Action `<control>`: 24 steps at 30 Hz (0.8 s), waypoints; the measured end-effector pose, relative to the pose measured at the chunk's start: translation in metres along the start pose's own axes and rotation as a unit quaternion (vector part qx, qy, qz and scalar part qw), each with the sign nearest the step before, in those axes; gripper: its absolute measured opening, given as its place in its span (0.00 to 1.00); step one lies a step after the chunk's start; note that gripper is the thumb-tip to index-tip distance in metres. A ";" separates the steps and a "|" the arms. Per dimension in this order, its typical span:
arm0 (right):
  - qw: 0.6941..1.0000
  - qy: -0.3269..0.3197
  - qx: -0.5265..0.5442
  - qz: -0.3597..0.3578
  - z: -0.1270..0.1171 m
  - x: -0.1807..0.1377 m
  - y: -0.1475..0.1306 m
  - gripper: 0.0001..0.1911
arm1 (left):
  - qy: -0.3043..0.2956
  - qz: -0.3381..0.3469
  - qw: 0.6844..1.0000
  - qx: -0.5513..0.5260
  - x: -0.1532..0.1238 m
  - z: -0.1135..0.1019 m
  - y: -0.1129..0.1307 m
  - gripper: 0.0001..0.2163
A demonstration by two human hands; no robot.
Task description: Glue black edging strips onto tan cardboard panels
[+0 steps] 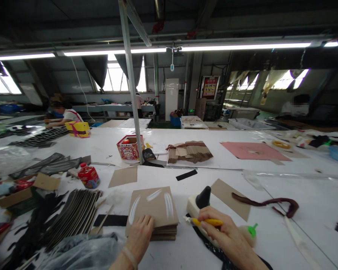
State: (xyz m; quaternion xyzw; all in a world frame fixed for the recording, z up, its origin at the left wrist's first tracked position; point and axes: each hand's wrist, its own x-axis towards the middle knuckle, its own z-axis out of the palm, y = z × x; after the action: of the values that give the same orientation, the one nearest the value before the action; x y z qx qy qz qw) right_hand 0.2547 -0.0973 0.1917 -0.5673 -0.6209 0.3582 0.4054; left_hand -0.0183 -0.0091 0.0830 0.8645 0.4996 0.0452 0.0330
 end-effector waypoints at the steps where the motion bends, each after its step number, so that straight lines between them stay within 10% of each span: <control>1: 1.000 0.016 0.001 0.008 -0.003 -0.007 0.007 0.13 | -0.005 0.004 1.000 -0.001 0.000 -0.001 0.000 0.12; 24: 0.990 0.064 -0.116 0.047 0.011 -0.037 0.040 0.15 | -0.054 0.036 0.997 -0.030 0.001 -0.030 -0.006 0.11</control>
State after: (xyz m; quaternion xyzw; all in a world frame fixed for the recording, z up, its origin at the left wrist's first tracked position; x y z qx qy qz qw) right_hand 0.2624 -0.1300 0.1474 -0.6603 -0.6040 0.2655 0.3587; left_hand -0.0264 -0.0053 0.1127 0.8815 0.4645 0.0148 0.0836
